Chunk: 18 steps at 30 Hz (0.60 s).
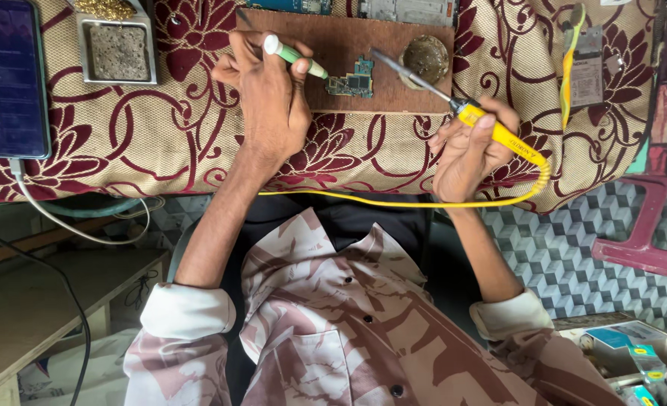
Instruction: The person uses a soldering iron and a green-handled tool to work on a small circuit board placed on a wooden board. They repeatedly apply the soldering iron to specific points on the board while holding the tool steady, occasionally dipping the iron into a small container.
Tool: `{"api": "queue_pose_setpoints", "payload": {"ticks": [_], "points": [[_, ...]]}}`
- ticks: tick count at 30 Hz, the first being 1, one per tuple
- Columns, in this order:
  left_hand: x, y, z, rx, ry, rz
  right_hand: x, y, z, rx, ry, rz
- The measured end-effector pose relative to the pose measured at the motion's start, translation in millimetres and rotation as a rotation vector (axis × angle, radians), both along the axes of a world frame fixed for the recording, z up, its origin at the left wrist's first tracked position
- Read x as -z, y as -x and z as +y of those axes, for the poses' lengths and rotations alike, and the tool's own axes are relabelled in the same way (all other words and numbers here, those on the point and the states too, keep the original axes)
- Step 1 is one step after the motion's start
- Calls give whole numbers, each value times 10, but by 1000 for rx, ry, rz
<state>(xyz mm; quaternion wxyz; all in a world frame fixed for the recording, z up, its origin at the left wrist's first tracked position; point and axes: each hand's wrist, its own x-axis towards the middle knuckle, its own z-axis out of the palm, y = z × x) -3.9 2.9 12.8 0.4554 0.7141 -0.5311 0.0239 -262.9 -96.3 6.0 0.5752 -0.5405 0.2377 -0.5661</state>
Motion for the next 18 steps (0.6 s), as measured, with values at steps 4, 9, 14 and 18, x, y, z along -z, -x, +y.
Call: {"api": "queue_pose_setpoints", "payload": {"ticks": [4, 9, 14, 18], "points": [[-2, -4, 6, -12, 20, -26, -36, 58, 123, -41, 44, 74], [18, -22, 9, 3, 36, -33, -42, 82, 211, -88, 358, 307], [58, -58, -16, -13, 28, -58, 32, 22, 186, 100, 334, 224], [92, -51, -6, -6, 37, -48, 21, 26, 116, 136, 241, 120]]}}
